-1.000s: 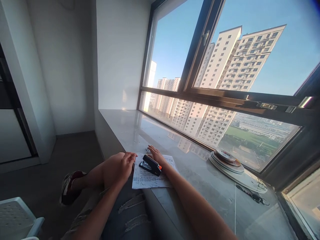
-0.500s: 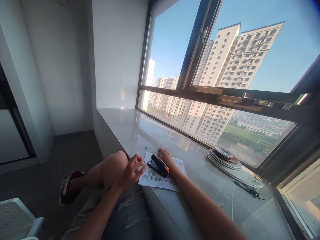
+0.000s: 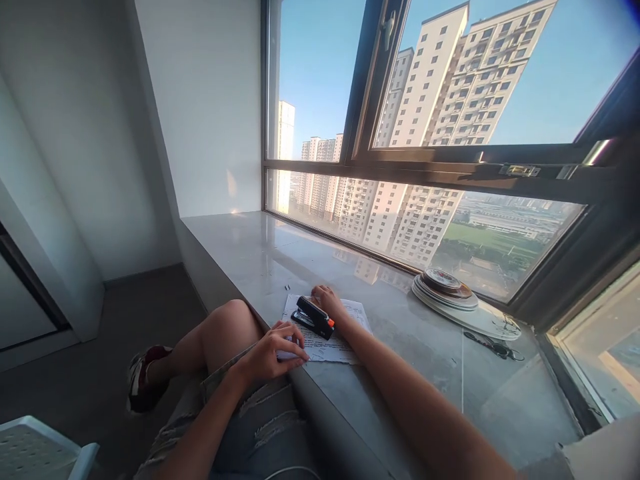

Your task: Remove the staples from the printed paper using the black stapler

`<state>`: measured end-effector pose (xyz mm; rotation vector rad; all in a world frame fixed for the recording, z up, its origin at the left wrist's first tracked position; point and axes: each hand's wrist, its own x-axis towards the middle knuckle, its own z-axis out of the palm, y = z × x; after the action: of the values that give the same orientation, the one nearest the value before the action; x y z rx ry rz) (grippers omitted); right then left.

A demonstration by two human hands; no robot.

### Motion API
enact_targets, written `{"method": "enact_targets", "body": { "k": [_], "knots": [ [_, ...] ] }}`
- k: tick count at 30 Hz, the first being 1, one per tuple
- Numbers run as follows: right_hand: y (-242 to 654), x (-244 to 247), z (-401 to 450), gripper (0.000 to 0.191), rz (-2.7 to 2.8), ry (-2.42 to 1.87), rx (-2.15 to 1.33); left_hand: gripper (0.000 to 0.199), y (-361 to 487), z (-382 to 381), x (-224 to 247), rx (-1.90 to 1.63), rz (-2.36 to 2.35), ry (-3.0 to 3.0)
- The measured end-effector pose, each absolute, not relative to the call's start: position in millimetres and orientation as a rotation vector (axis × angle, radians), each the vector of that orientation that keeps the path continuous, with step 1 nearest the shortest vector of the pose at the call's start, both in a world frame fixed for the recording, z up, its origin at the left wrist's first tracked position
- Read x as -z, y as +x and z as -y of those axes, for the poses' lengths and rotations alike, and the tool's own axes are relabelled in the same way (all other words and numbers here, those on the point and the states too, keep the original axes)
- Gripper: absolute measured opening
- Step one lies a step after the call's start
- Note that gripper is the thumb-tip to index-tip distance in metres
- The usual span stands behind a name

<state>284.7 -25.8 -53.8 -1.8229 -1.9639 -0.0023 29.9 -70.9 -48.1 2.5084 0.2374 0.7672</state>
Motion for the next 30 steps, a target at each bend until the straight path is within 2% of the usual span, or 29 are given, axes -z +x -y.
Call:
{"method": "enact_targets", "body": {
  "k": [8,19,25,30],
  "knots": [
    [285,54,25,0.018,1.978,-1.827,0.019,0.020,28,69,46,-0.709,-0.229,2.503],
    [284,55,25,0.018,1.960,-1.847,0.003,0.012,29,65,53,-0.736,-0.185,2.490],
    [286,60,22,0.013,1.949,-1.795,0.007,0.018,29,62,58,-0.723,-0.174,2.487],
    [283,53,26,0.026,1.848,-1.733,0.034,0.015,30,60,62,-0.740,-0.195,2.486]
  ]
}}
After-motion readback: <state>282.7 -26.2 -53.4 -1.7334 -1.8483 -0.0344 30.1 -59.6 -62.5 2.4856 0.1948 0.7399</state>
